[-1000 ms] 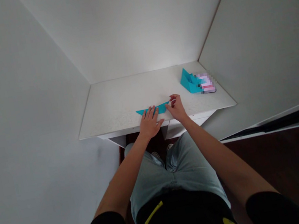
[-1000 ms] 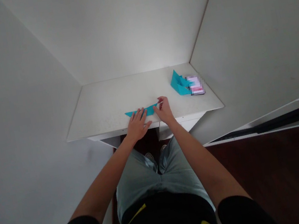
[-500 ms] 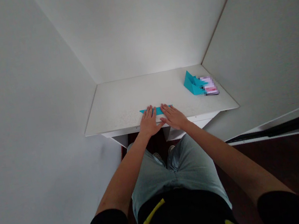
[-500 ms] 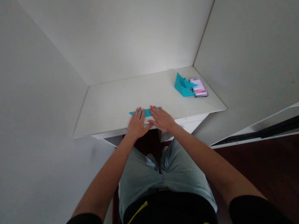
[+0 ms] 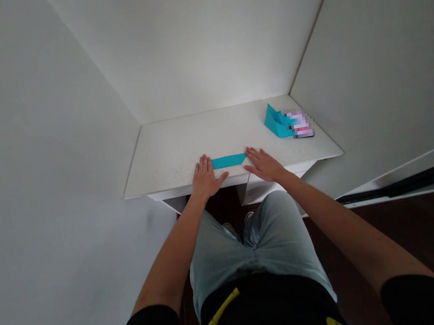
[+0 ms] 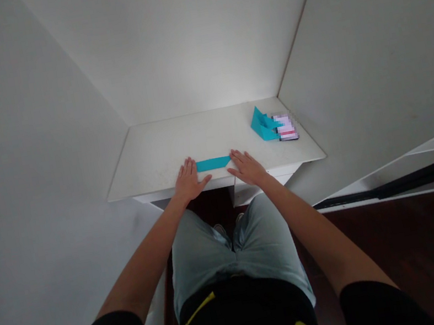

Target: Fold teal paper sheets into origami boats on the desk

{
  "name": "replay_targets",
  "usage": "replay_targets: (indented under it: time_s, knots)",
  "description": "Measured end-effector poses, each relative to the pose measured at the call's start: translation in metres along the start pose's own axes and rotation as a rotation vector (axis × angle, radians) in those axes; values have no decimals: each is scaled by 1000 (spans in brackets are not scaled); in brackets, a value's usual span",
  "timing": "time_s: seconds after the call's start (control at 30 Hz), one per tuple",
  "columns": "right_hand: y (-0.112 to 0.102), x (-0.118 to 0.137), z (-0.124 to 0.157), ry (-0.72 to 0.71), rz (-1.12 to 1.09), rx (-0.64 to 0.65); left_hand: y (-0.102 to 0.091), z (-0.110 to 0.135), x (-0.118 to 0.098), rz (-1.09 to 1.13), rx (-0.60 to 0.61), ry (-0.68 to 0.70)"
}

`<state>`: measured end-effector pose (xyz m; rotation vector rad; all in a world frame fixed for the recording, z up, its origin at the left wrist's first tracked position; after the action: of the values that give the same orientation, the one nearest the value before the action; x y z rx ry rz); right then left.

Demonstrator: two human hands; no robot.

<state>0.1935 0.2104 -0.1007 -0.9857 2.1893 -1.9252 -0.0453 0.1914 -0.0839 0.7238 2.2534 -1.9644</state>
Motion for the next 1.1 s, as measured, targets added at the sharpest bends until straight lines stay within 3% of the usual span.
replay_targets:
  time_s: [0.17,0.4,0.7,1.1]
  knots:
    - [0,-5,-2,12,-36,-6,-12,-12,-10,15,-43,-31]
    - [-7,-12,-3,112,-112,-62,-27,-36,-37,12,-19,88]
    - [-30,-1,-1,28,-273,-132,-37,-18,-41,61,-76,156]
    - [-30,-5,0,48,-435,-171,-39,-15,-48,36,-71,214]
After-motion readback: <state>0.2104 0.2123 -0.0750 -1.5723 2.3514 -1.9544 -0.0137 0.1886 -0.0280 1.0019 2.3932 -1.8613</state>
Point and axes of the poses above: each hand's wrist, its own z-axis away from the middle knuckle, its own y-axis out of the palm, x = y × z, the point moved 9 cm from there along -z, towards the middle knuckle, and after that the axes turned 2 degrees about z, right-handed, at the moved point
